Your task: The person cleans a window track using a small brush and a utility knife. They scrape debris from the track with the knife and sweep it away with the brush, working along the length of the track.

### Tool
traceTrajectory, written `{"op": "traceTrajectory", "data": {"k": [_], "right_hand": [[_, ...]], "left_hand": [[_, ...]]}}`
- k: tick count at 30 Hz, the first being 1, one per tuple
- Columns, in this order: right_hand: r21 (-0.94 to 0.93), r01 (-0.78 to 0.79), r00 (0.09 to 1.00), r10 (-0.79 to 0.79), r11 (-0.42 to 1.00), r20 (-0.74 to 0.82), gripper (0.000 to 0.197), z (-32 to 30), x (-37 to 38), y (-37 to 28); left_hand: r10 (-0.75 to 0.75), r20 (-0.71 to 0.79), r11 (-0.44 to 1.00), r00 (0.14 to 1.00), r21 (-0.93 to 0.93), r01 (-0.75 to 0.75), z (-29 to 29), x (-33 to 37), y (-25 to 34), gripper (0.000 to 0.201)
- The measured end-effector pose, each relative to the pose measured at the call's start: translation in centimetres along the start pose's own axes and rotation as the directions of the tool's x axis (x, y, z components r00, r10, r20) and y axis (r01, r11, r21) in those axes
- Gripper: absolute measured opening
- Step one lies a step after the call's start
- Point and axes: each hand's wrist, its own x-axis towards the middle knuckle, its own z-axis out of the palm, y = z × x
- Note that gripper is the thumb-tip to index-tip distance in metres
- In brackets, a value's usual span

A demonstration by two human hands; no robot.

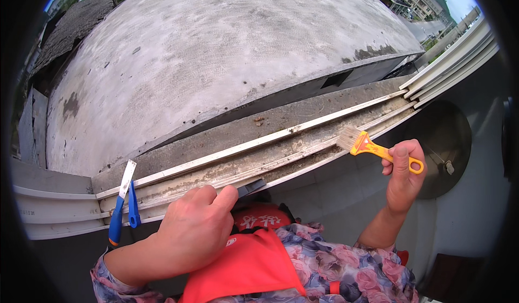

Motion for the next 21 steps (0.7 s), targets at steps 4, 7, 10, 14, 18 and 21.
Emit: {"op": "traceTrajectory", "data": {"k": [4,7,10,14,18,21], "right_hand": [[-0.319,0.106,0.994,-0.102,0.942,0.030,0.028,-1.5,1.2,0.5],[-0.513,0.217,0.975,-0.155,0.830,0.161,0.029,-0.9,2.4,0.2],[-0.612,0.310,0.948,-0.184,0.728,0.261,0.034,0.5,3.4,0.7],[-0.628,0.331,0.922,-0.101,0.704,0.373,0.039,2.4,3.7,0.9],[-0.566,0.316,0.904,-0.061,0.761,0.423,0.041,4.7,2.7,0.7],[-0.480,0.241,0.902,-0.012,0.843,0.433,0.042,5.5,2.4,-0.1]], "left_hand": [[-0.020,0.026,1.000,0.999,0.009,0.020,-0.5,1.1,0.0,0.017],[-0.052,0.068,0.998,0.996,-0.035,0.054,-0.1,2.2,-0.1,0.017],[-0.039,0.104,0.998,0.994,-0.052,0.045,0.3,3.4,0.7,0.023],[-0.025,0.053,0.999,0.998,-0.035,0.027,1.0,4.4,2.0,0.016],[-0.021,0.007,0.999,1.000,-0.049,0.021,2.3,5.0,2.4,0.013],[-0.023,-0.031,0.999,0.999,-0.045,0.021,3.3,5.1,2.6,0.016]]}}
